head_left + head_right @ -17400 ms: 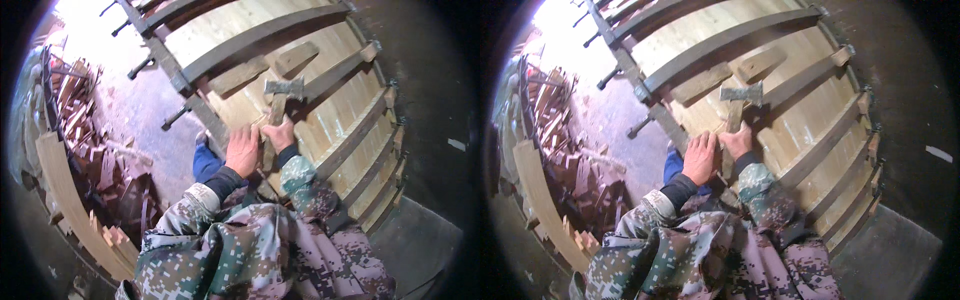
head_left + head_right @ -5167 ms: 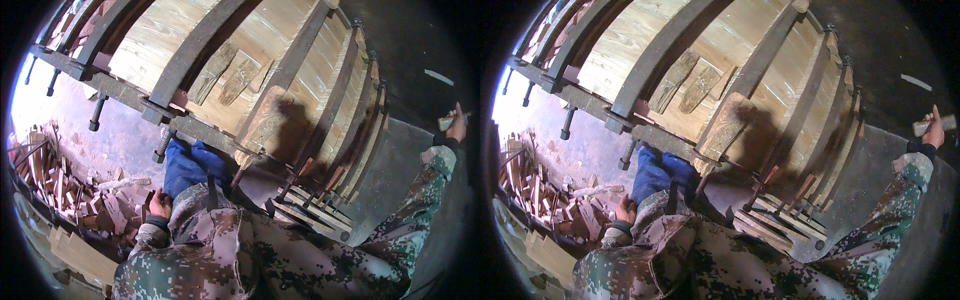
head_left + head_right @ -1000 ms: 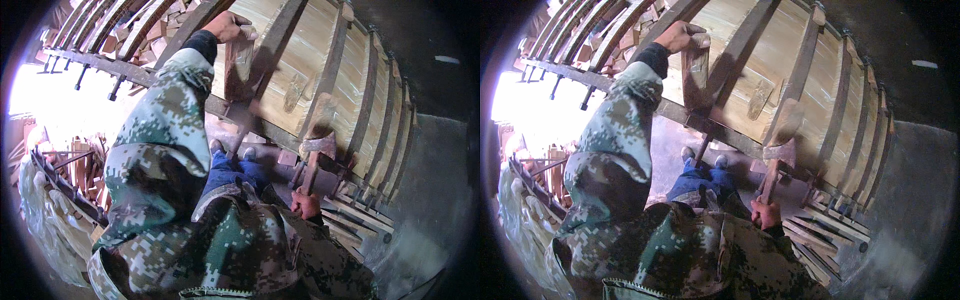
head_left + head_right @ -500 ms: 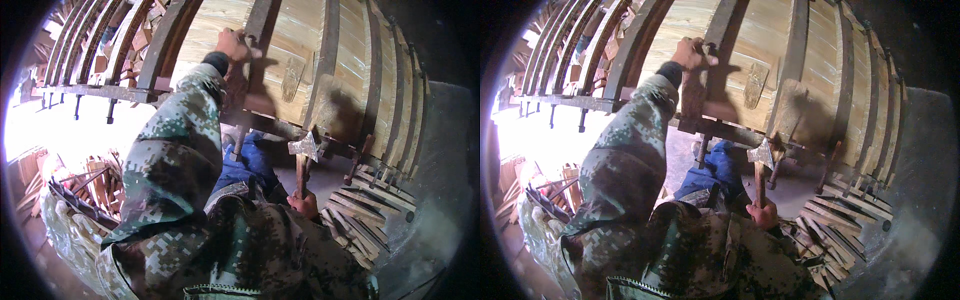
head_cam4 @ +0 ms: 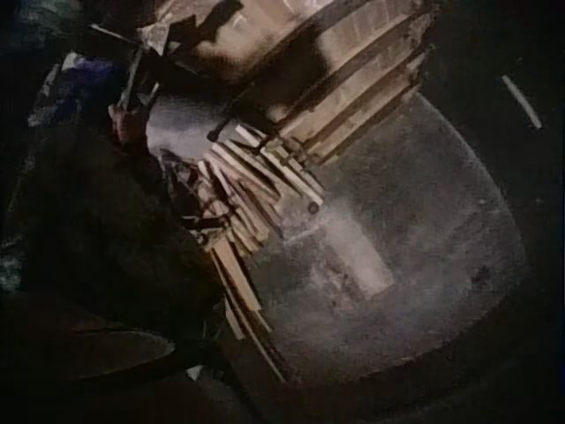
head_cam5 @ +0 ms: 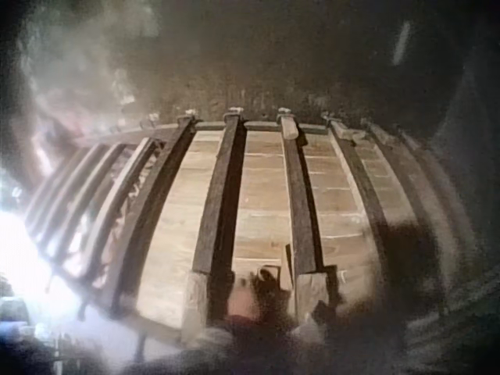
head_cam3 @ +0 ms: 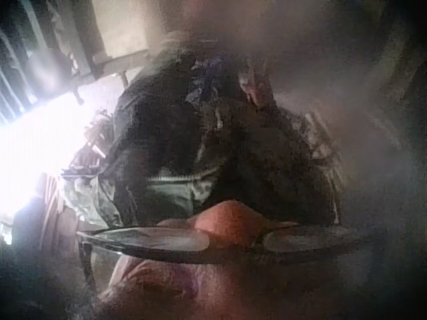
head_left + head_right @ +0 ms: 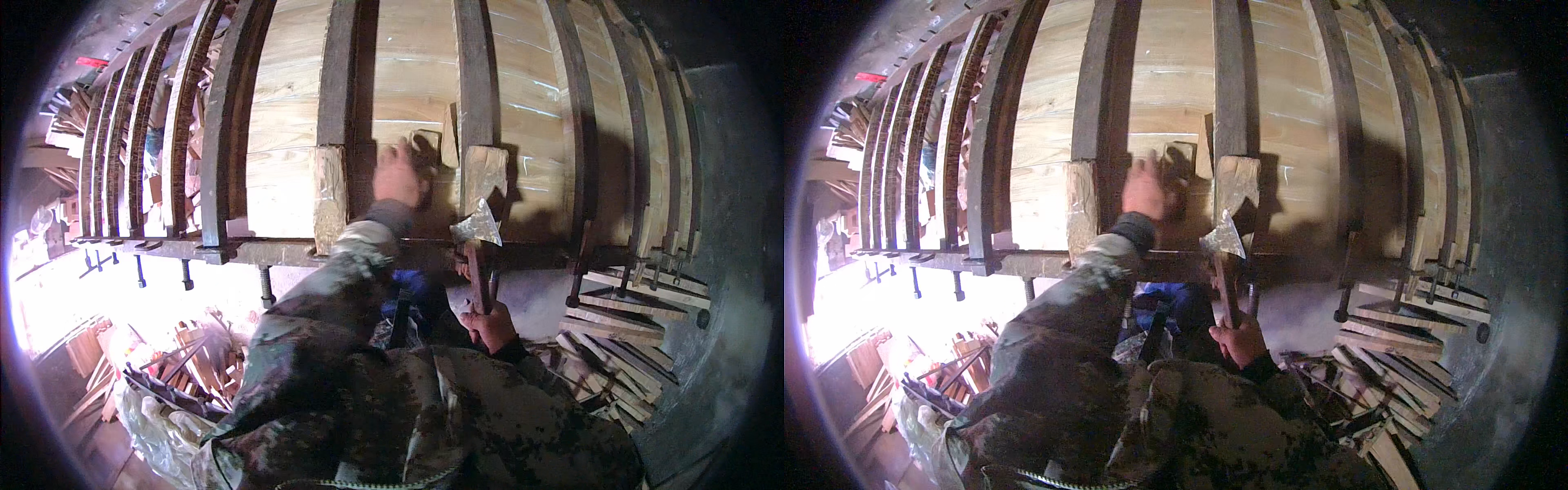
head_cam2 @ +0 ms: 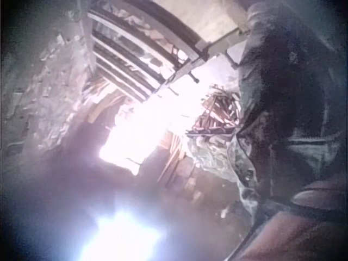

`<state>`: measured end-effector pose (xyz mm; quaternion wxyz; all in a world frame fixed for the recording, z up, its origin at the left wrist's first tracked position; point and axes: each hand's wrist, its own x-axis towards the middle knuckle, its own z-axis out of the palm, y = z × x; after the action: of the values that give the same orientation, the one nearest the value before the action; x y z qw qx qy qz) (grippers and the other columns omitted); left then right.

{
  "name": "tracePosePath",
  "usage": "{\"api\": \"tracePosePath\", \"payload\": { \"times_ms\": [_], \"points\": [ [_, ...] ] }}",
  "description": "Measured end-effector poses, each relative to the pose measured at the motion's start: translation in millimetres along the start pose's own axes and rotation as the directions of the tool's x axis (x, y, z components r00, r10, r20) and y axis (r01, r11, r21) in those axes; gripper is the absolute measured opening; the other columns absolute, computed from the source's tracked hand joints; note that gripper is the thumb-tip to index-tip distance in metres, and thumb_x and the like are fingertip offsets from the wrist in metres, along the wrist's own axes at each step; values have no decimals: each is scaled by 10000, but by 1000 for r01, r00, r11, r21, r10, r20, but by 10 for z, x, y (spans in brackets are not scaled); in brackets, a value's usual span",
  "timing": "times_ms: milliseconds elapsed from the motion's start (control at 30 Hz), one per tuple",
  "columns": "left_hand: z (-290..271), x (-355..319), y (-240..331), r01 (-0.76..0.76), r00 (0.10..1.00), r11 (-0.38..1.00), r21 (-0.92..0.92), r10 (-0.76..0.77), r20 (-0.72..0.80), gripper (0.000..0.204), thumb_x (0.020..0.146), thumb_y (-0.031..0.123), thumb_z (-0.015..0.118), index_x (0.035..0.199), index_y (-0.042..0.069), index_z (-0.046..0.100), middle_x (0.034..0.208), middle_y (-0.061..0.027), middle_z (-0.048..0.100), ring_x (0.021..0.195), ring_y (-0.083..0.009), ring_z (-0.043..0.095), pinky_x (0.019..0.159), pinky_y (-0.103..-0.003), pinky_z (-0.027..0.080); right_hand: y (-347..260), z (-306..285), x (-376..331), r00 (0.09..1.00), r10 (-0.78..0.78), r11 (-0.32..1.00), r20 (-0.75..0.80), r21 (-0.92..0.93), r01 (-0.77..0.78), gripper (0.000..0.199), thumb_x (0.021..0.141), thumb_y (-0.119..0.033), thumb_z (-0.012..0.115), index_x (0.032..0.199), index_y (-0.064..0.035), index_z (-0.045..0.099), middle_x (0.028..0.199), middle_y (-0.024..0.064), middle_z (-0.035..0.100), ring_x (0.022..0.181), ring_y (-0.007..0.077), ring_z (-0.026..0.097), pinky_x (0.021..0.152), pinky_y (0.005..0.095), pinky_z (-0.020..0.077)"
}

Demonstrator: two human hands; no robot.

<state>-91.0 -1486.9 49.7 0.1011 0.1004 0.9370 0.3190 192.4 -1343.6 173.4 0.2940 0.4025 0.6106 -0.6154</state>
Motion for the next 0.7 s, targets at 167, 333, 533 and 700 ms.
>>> {"api": "tracePosePath", "payload": {
  "times_ms": [167,333,533,700],
  "points": [
    [603,208,153,205,972,976,78,-212,103,888,704,111,834,1436,21,338,1242,-258,504,1172,-456,557,947,-521,542,-217,-132,82,989,146,989,8,14,-146,256,935,-134,738,771,-77,551,598,29,556,471,163,524,466,366,424],
    [-23,480,-261,611,791,105,-785,-120,600,509,820,76,640,1301,-50,531,1057,-241,668,936,-361,687,856,-412,583,-444,-54,126,994,4,998,109,-68,3,172,930,-128,742,907,-71,582,621,32,564,480,157,532,456,354,441],
    [-1121,250,-484,483,873,-333,-810,259,414,562,978,204,473,1444,-108,442,1289,-283,636,1020,-389,714,902,-421,608,-1078,365,861,983,-26,999,182,47,17,253,925,-172,760,1066,-57,584,685,54,601,510,173,567,477,337,481],
    [-1459,215,-781,460,885,-298,-836,230,405,565,1052,290,549,1437,-111,446,1285,-289,637,1104,-421,700,934,-482,608,-2080,379,1394,811,-584,482,38,-788,384,552,812,-56,763,1330,-39,571,984,178,688,972,363,684,842,441,546]
  ]
}}
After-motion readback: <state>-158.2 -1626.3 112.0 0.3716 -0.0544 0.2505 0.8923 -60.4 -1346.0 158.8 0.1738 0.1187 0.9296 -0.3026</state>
